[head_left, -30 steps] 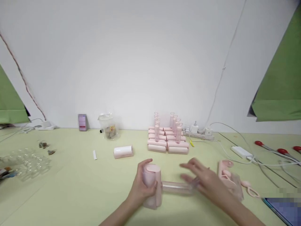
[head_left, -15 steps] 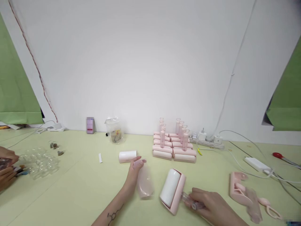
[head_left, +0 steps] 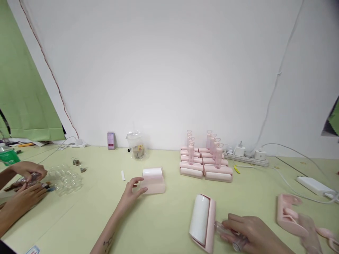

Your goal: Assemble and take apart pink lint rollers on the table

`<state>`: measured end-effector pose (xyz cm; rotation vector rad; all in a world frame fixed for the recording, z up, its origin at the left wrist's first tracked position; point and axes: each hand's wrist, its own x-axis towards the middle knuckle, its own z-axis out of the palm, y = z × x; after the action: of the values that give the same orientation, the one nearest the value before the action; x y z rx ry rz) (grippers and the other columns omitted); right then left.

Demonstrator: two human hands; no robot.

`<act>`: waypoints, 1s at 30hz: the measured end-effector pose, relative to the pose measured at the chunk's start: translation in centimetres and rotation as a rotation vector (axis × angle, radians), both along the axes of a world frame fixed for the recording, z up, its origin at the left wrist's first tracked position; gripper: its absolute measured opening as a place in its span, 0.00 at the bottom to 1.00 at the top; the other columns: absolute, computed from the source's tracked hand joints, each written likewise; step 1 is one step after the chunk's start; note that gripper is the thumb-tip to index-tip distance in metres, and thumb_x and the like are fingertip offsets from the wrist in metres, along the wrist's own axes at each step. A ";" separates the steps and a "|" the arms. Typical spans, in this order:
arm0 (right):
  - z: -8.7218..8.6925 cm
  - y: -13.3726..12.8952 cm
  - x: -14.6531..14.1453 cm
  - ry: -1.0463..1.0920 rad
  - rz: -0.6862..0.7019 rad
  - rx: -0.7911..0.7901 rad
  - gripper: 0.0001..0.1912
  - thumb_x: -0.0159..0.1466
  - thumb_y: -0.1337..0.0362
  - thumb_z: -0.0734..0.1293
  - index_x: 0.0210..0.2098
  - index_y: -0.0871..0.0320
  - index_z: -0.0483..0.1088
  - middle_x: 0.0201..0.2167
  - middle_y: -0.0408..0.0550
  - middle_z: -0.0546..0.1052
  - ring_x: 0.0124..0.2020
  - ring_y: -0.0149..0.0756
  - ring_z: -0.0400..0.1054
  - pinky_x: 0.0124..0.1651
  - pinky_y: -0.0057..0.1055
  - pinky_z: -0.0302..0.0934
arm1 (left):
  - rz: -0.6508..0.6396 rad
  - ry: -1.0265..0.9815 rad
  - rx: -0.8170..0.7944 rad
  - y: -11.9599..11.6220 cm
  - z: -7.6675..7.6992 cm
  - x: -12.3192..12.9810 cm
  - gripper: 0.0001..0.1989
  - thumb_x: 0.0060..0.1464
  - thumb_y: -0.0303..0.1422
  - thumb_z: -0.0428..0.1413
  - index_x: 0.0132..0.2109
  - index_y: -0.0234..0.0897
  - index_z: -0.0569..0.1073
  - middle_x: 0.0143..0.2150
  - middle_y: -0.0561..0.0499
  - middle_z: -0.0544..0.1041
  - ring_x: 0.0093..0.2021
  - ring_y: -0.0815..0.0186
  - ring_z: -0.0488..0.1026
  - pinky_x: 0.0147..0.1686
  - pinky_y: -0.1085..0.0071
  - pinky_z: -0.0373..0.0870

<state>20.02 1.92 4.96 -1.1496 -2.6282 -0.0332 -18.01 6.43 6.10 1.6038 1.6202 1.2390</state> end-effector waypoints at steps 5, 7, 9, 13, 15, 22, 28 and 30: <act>0.9 -0.8 -0.5 0.047 0.011 0.131 0.09 0.62 0.57 0.59 0.31 0.53 0.67 0.21 0.40 0.71 0.18 0.30 0.66 0.20 0.25 0.47 | 0.137 0.077 0.112 0.6 -0.4 1.5 0.29 0.38 0.41 0.58 0.49 0.39 0.62 0.56 0.43 0.58 0.59 0.50 0.48 0.55 0.51 0.48; 1.2 -1.2 -0.7 0.074 0.027 0.214 0.08 0.61 0.57 0.60 0.33 0.53 0.67 0.23 0.40 0.73 0.17 0.30 0.66 0.20 0.25 0.47 | 0.092 0.079 0.169 0.0 0.4 3.8 0.26 0.42 0.42 0.55 0.49 0.39 0.61 0.55 0.43 0.59 0.57 0.52 0.51 0.55 0.52 0.48; 1.3 -1.4 -1.0 0.101 0.046 0.308 0.09 0.61 0.56 0.60 0.35 0.54 0.67 0.24 0.42 0.74 0.17 0.29 0.65 0.19 0.26 0.48 | -0.166 0.018 0.105 -1.0 1.3 7.0 0.23 0.47 0.42 0.53 0.49 0.39 0.61 0.49 0.43 0.65 0.50 0.57 0.62 0.51 0.57 0.56; 1.4 -1.4 -1.4 0.131 0.055 0.402 0.10 0.61 0.56 0.60 0.35 0.55 0.66 0.24 0.42 0.74 0.15 0.29 0.64 0.19 0.25 0.50 | -0.738 -0.215 -0.176 -2.9 1.7 14.1 0.39 0.32 0.36 0.64 0.53 0.38 0.58 0.48 0.45 0.68 0.45 0.60 0.67 0.45 0.65 0.62; 1.7 -1.3 -1.2 0.123 0.061 0.370 0.10 0.61 0.56 0.60 0.34 0.55 0.65 0.24 0.42 0.73 0.16 0.29 0.64 0.19 0.25 0.51 | -0.755 -0.302 -0.230 -3.3 1.5 16.4 0.28 0.36 0.37 0.62 0.46 0.35 0.63 0.39 0.47 0.72 0.38 0.62 0.69 0.38 0.68 0.64; 4.1 -2.3 0.5 0.669 -0.137 0.192 0.18 0.64 0.54 0.48 0.39 0.55 0.63 0.21 0.43 0.69 0.19 0.32 0.64 0.21 0.26 0.59 | -0.413 -0.149 -0.049 -4.1 2.2 16.4 0.09 0.42 0.33 0.56 0.32 0.36 0.64 0.28 0.55 0.68 0.30 0.68 0.65 0.31 0.74 0.61; 4.9 -4.9 -2.4 0.776 -0.067 -0.158 0.07 0.62 0.61 0.57 0.29 0.53 0.63 0.22 0.42 0.68 0.22 0.31 0.64 0.24 0.24 0.60 | -0.394 -0.106 -0.073 -4.5 2.1 16.3 0.09 0.41 0.32 0.57 0.31 0.37 0.64 0.28 0.55 0.69 0.29 0.68 0.65 0.30 0.75 0.61; 4.9 -5.3 -3.2 0.721 0.014 -0.216 0.06 0.62 0.62 0.56 0.30 0.53 0.63 0.23 0.43 0.68 0.23 0.31 0.64 0.25 0.24 0.60 | -0.403 -0.102 -0.078 -4.5 1.9 16.5 0.09 0.41 0.32 0.56 0.31 0.37 0.65 0.27 0.55 0.69 0.28 0.69 0.65 0.29 0.75 0.61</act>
<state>16.79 -3.41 9.84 -0.9633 -2.0201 0.5696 -1.49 1.89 8.00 1.6828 1.1913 1.0135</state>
